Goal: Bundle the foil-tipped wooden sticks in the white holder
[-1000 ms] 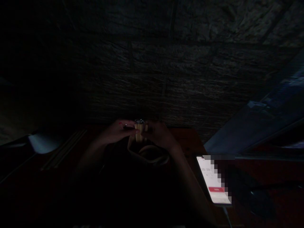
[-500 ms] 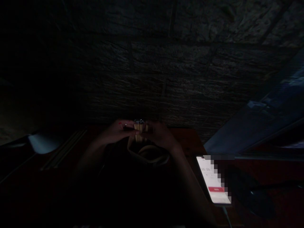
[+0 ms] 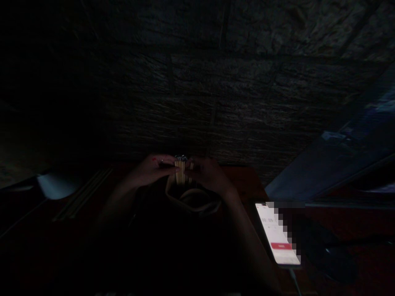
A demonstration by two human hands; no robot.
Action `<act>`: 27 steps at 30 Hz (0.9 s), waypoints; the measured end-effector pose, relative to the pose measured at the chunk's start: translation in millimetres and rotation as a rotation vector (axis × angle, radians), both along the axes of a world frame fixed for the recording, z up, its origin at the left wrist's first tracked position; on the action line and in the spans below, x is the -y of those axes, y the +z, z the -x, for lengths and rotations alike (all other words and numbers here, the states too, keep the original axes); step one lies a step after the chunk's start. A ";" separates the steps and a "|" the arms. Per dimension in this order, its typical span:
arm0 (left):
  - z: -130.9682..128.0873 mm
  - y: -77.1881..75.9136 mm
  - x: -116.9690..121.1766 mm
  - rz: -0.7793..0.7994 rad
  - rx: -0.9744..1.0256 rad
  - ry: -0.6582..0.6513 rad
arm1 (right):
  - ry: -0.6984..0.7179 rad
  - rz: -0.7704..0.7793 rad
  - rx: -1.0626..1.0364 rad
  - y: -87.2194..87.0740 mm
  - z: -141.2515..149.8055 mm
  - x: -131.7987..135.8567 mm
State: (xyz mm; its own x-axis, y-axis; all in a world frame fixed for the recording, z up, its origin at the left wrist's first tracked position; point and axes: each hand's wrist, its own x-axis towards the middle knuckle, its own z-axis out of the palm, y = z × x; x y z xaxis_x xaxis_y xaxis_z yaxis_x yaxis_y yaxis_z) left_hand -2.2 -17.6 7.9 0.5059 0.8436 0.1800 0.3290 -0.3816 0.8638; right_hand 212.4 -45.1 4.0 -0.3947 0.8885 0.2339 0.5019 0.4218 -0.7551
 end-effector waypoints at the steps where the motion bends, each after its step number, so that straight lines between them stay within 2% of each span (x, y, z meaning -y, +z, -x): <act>1: -0.2 0.0 0.3 0.001 -0.001 -0.003 | -0.005 -0.002 0.005 0.6 0.6 0.2; 27: -6.4 -2.2 1.2 0.076 0.047 -0.021 | -0.024 -0.028 0.001 -1.3 3.3 -0.8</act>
State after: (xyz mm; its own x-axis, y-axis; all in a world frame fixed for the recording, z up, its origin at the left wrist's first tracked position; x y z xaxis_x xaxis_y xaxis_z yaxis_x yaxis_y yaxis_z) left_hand 4.2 -18.8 5.8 0.5164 0.8449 0.1398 0.2795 -0.3206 0.9050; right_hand 209.1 -44.3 2.6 -0.3739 0.8906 0.2590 0.5123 0.4311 -0.7428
